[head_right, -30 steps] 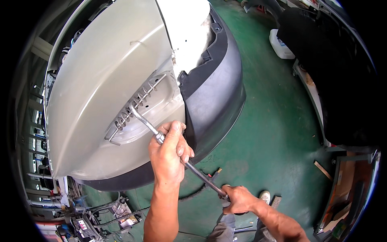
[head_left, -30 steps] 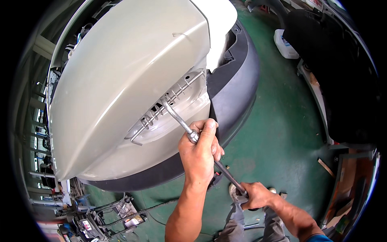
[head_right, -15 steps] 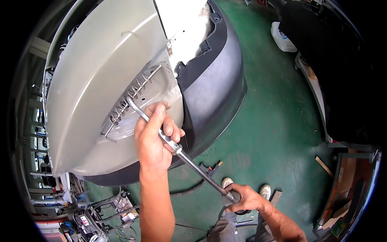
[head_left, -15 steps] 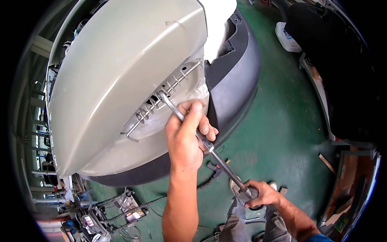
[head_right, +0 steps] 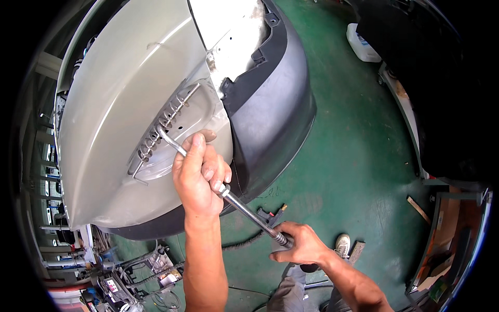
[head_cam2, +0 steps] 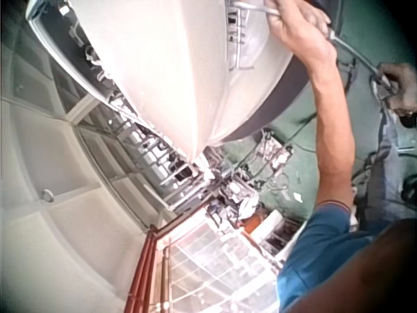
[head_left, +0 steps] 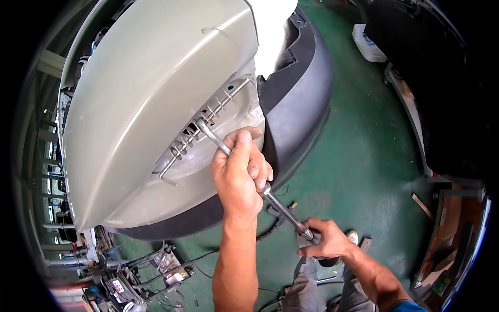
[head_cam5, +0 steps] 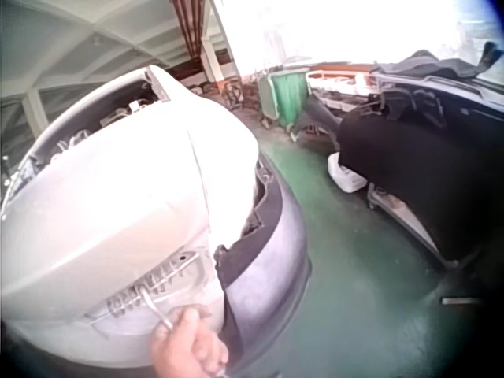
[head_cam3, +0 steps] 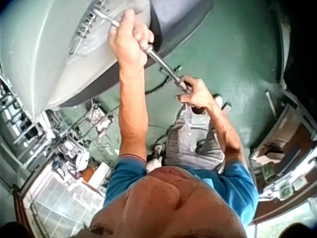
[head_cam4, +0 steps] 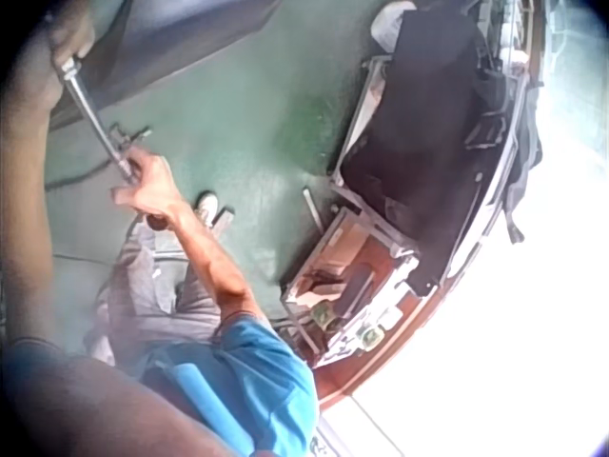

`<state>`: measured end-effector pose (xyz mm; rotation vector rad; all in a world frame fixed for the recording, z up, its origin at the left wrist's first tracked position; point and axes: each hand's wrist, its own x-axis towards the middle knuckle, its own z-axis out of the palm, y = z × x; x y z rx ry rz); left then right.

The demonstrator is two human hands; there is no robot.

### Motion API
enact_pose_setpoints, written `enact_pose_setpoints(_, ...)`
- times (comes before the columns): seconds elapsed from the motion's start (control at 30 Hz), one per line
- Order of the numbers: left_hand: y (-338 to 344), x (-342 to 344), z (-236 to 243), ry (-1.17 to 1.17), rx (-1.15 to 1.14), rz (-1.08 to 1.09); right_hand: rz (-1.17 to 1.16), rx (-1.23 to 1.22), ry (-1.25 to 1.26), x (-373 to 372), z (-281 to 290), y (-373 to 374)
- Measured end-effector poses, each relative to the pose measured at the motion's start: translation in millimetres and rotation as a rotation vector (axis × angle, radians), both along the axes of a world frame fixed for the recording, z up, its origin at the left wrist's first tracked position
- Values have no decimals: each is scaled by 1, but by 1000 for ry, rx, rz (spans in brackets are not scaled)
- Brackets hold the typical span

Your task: The person uses a hammer and a metal tool to tap and align a white car bumper. They then fit a red taillight assembly into the bumper opening, press it into place, and remove it again before the clip ends.

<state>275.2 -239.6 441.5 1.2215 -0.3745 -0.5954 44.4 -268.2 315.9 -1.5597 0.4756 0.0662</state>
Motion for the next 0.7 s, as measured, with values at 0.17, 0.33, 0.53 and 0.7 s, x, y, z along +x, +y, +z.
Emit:
enact_pose_setpoints(0.17, 1, -1, -2, 8, -7, 4, -42, 32, 85, -33, -18, 13)
enact_pose_setpoints(0.33, 1, 2, -4, 5, -38, -10, -86, 113, 92, -50, -45, 19)
enact_pose_setpoints(0.53, 2, 9, 5, 7, 66, -48, -17, 135, 44, -40, -51, 11)
enact_pose_setpoints(0.7, 0, 19, 6, -3, 9, -79, 5, 101, -27, -39, -48, 11)
